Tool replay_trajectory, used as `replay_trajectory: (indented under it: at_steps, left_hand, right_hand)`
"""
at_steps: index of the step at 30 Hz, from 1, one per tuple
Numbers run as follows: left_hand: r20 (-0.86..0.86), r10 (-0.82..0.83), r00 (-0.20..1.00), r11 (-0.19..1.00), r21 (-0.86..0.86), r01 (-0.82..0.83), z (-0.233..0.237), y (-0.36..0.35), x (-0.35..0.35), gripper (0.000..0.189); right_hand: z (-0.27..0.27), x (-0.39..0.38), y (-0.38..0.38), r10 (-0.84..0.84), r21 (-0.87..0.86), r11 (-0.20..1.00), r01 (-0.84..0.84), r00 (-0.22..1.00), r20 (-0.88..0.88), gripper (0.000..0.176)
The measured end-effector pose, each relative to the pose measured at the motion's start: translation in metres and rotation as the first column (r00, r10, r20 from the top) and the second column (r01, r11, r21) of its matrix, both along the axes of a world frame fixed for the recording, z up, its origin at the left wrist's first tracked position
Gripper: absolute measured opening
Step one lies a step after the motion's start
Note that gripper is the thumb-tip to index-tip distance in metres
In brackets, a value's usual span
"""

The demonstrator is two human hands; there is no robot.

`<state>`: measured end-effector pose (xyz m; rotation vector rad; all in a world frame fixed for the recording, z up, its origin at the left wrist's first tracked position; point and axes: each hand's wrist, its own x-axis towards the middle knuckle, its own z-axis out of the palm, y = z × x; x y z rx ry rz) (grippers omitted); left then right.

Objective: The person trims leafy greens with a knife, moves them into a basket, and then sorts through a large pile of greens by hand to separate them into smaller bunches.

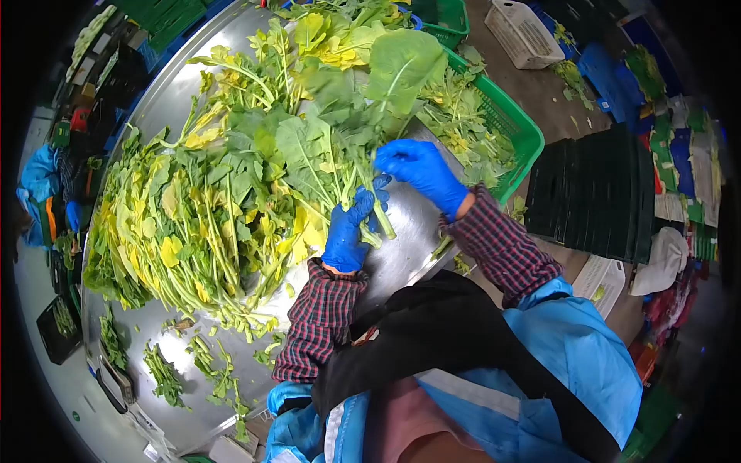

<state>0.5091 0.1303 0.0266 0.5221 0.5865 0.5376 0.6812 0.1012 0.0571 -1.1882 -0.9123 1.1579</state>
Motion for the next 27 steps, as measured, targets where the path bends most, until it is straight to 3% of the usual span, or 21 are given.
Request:
replay_trajectory:
  at_steps: [1,5,7,8,9,10,11,13,14,15,16,17,18,19,21,22,23,24,26,27]
  left_hand:
    - [-0.001,-0.002,1.000,1.000,0.001,0.002,0.000,-0.003,-0.002,0.040]
    - [0.021,0.088,0.996,0.992,-0.097,-0.085,-0.006,-0.008,-0.005,0.031]
    - [0.060,0.073,0.996,0.991,-0.120,-0.065,-0.019,-0.015,-0.006,0.045]
    - [0.034,0.101,0.994,0.991,-0.088,-0.098,-0.016,-0.018,-0.003,0.045]
    - [0.035,0.104,0.994,0.991,-0.093,-0.100,-0.016,-0.021,-0.002,0.045]
    - [0.035,0.111,0.993,0.991,-0.080,-0.108,-0.015,-0.022,0.000,0.044]
    - [0.037,0.121,0.992,0.991,-0.069,-0.118,-0.014,-0.023,0.002,0.043]
    - [0.025,0.128,0.991,0.990,-0.061,-0.127,-0.010,-0.024,0.002,0.032]
    - [-0.027,0.179,0.983,0.984,-0.002,-0.179,-0.008,-0.022,0.001,0.030]
    - [-0.076,0.231,0.970,0.972,0.062,-0.227,-0.008,-0.020,0.000,0.029]
    - [-0.122,0.261,0.958,0.963,0.102,-0.250,-0.016,-0.016,-0.007,0.024]
    - [-0.154,0.294,0.943,0.952,0.129,-0.276,-0.004,-0.012,-0.008,0.021]
    - [-0.235,0.276,0.932,0.956,0.168,-0.241,0.005,-0.005,-0.010,0.021]
    - [-0.323,0.250,0.913,0.961,0.196,-0.194,0.008,-0.004,-0.012,0.020]
    - [-0.334,0.246,0.910,0.965,0.176,-0.196,0.001,-0.004,-0.009,0.022]
    - [-0.332,0.250,0.909,0.964,0.170,-0.203,-0.002,-0.005,-0.006,0.024]
    - [-0.333,0.241,0.912,0.967,0.164,-0.195,0.000,-0.007,-0.003,0.024]
    - [-0.329,0.213,0.920,0.971,0.174,-0.163,0.004,-0.011,0.000,0.024]
    - [-0.294,0.185,0.938,0.975,0.177,-0.136,0.006,-0.020,0.006,0.026]
    - [-0.298,0.175,0.938,0.977,0.174,-0.127,0.007,-0.022,0.006,0.026]
  right_hand:
    - [-0.006,-0.005,0.005,-0.011,-0.137,0.991,0.006,0.999,-0.040,0.018]
    - [-0.009,-0.017,0.008,-0.024,-0.218,0.976,0.021,1.000,-0.011,0.011]
    - [-0.018,-0.016,0.004,-0.046,-0.272,0.961,0.052,0.999,0.029,0.013]
    - [-0.030,-0.012,0.002,-0.050,-0.348,0.936,-0.053,0.958,-0.282,0.015]
    - [-0.044,-0.009,-0.001,-0.082,-0.387,0.905,-0.175,0.823,-0.562,0.018]
    - [-0.063,-0.007,-0.004,-0.049,-0.290,0.901,-0.323,0.587,-0.808,0.020]
    - [-0.061,-0.005,-0.004,-0.050,-0.296,0.897,-0.327,0.591,-0.805,0.020]
    - [-0.058,-0.003,-0.008,-0.167,-0.491,0.864,-0.112,0.856,-0.489,0.019]
    - [-0.071,0.009,-0.002,-0.233,-0.558,0.814,0.158,0.970,-0.066,0.018]
    - [-0.099,0.037,-0.003,-0.247,-0.224,0.909,0.352,0.887,0.390,0.013]
    - [-0.117,0.071,-0.003,-0.368,-0.163,0.856,0.491,0.799,0.476,0.021]
    - [-0.122,0.101,-0.009,-0.302,-0.248,0.808,0.534,0.738,0.603,0.025]
    - [-0.107,0.113,-0.013,-0.059,-0.270,0.814,0.514,0.537,0.842,0.028]
    - [-0.088,0.105,-0.013,-0.047,-0.281,0.816,0.505,0.542,0.839,0.028]
    - [-0.045,0.076,-0.019,0.147,-0.358,0.891,0.278,0.569,0.809,0.031]
    - [-0.025,0.052,-0.021,0.133,-0.478,0.863,0.163,0.840,0.527,0.031]
    - [-0.020,0.035,-0.021,0.157,-0.486,0.874,-0.024,0.959,0.236,0.026]
    - [-0.015,0.013,-0.023,0.136,-0.353,0.934,-0.061,0.972,0.193,0.023]
    - [-0.024,-0.011,-0.016,0.133,-0.245,0.969,-0.043,0.922,0.364,0.020]
    - [-0.018,-0.016,-0.011,0.124,-0.278,0.961,0.003,0.890,0.438,0.019]
